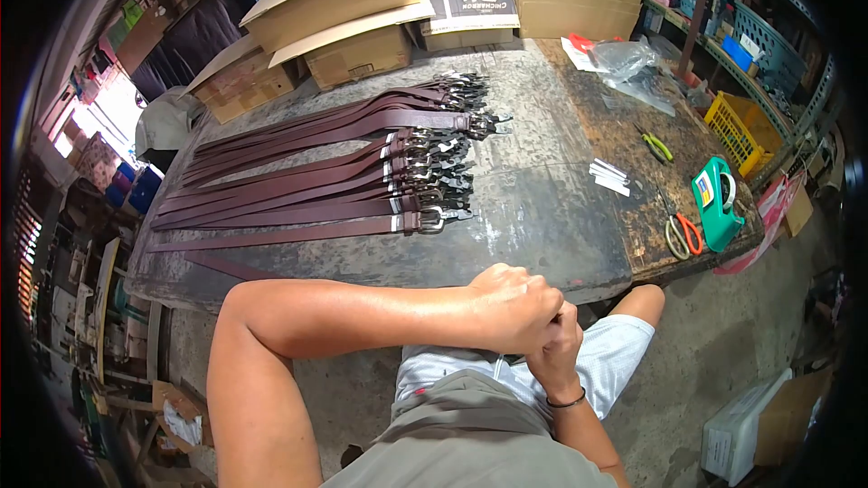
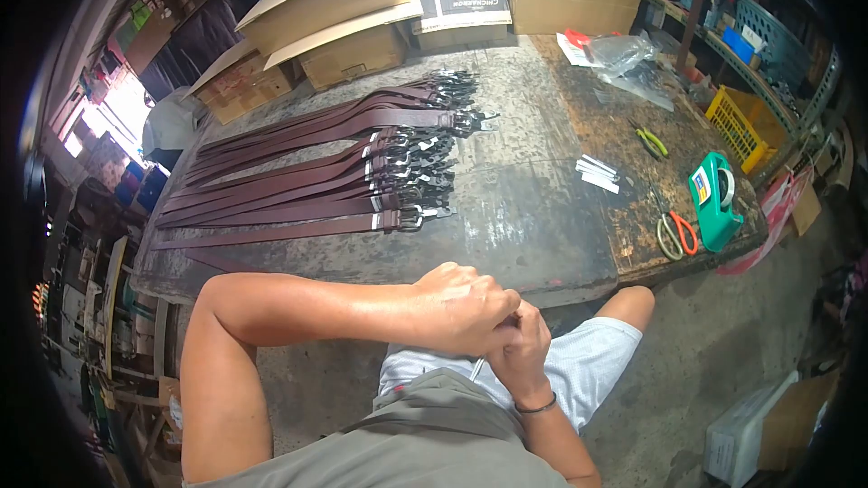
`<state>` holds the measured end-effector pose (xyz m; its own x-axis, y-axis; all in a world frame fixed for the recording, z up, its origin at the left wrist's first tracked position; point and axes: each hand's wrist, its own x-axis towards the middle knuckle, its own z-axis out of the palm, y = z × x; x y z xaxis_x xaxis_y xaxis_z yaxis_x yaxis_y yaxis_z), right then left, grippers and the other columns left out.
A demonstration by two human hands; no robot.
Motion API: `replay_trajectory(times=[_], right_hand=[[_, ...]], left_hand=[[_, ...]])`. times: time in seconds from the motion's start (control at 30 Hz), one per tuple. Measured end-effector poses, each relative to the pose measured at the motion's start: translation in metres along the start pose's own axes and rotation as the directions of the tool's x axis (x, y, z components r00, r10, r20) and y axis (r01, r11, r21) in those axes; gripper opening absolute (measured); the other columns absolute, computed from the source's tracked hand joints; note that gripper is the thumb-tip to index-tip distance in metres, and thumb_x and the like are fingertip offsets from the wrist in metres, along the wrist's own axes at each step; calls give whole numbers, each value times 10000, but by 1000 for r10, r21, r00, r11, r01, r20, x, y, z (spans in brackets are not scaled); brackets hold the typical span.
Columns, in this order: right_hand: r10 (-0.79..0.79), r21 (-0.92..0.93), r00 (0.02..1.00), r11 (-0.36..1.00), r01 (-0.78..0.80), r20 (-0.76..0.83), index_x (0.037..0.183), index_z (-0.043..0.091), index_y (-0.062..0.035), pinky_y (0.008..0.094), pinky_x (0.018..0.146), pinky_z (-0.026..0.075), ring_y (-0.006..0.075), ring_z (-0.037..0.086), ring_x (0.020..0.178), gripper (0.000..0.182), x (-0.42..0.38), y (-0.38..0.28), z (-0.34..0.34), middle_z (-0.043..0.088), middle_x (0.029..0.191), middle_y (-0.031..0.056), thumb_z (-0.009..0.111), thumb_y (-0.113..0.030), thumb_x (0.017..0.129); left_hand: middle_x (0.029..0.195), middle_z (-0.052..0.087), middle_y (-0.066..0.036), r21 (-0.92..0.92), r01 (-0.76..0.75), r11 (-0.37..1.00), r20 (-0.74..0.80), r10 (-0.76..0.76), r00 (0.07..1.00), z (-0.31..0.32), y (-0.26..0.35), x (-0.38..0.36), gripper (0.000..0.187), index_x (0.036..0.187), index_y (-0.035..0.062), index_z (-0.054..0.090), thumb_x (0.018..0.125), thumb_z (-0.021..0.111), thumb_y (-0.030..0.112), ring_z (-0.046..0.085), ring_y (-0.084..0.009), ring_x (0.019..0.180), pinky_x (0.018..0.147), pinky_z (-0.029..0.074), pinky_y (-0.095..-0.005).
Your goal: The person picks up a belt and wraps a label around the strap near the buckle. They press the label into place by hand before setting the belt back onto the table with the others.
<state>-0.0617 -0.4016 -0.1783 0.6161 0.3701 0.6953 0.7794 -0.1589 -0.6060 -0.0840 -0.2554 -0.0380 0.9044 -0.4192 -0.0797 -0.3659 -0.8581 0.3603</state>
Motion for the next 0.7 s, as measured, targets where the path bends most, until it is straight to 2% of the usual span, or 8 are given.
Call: replay_trajectory(times=[0.07, 0.2, 0.3, 0.37, 0.4, 0.43, 0.5, 0.7], right_hand=[[151, 51, 987, 987, -154, 59, 967, 546, 2, 298, 637, 473, 222, 600, 736, 326, -1, 1, -6, 581, 852, 95, 753, -158, 773], [121, 92, 965, 985, -146, 232, 919, 573, 5, 274, 644, 462, 181, 584, 725, 370, 7, 6, -16, 583, 827, 80, 798, -240, 758], [116, 256, 943, 945, -201, 313, 929, 612, 3, 256, 660, 456, 134, 578, 739, 440, 13, -2, -24, 611, 858, 60, 853, -290, 707], [230, 399, 778, 753, -523, 585, 1009, 629, 9, 256, 685, 465, 108, 582, 784, 501, 14, -13, -36, 629, 863, 33, 862, -314, 706], [161, 477, 691, 614, -629, 704, 1086, 632, 9, 288, 784, 488, 110, 596, 883, 400, 11, -9, -41, 670, 982, 57, 788, -216, 794], [160, 477, 690, 613, -630, 706, 1086, 632, 9, 288, 784, 488, 110, 596, 883, 400, 6, -4, -46, 670, 982, 57, 788, -216, 794], [61, 495, 557, 386, -778, 828, 1085, 633, 18, 272, 761, 490, 100, 595, 857, 277, -1, 4, -51, 672, 945, 42, 704, -135, 866], [13, 464, 567, 560, -686, 824, 995, 653, 26, 275, 698, 497, 135, 619, 760, 190, 14, -10, -60, 684, 855, 72, 672, -130, 890]], left_hand=[[661, 646, -196, -11, -10, 1000, -53, 10, 999, 1, 0, -4, 294, 800, -9, 612, 813, 650, 282, 662, -382, 615, 518, 517, -468], [713, 643, -156, 74, -63, 995, 24, 62, 998, -3, -1, -9, 408, 832, -10, 585, 782, 719, 372, 650, -355, 595, 490, 498, -447], [728, 637, -131, 106, -119, 987, 39, 115, 993, -8, -3, -17, 428, 835, -8, 582, 770, 734, 387, 654, -331, 606, 484, 497, -416], [728, 631, -121, 121, -162, 979, 40, 158, 987, -12, -3, -23, 427, 842, -4, 581, 770, 735, 388, 657, -316, 615, 485, 499, -400], [730, 654, -133, 118, -195, 974, 77, 187, 979, -16, -2, -25, 422, 823, -4, 604, 741, 747, 384, 672, -308, 630, 503, 510, -401], [731, 676, -144, 114, -228, 967, 114, 215, 970, -20, -1, -28, 417, 803, -3, 627, 711, 759, 381, 686, -300, 644, 521, 520, -402], [722, 672, -130, 96, -256, 962, 133, 242, 961, -23, 2, -34, 431, 800, 0, 624, 711, 762, 399, 683, -298, 633, 517, 517, -396], [656, 604, -77, 130, -350, 928, 133, 333, 934, -37, 12, -50, 395, 805, 13, 575, 763, 744, 367, 656, -256, 576, 479, 494, -360]])
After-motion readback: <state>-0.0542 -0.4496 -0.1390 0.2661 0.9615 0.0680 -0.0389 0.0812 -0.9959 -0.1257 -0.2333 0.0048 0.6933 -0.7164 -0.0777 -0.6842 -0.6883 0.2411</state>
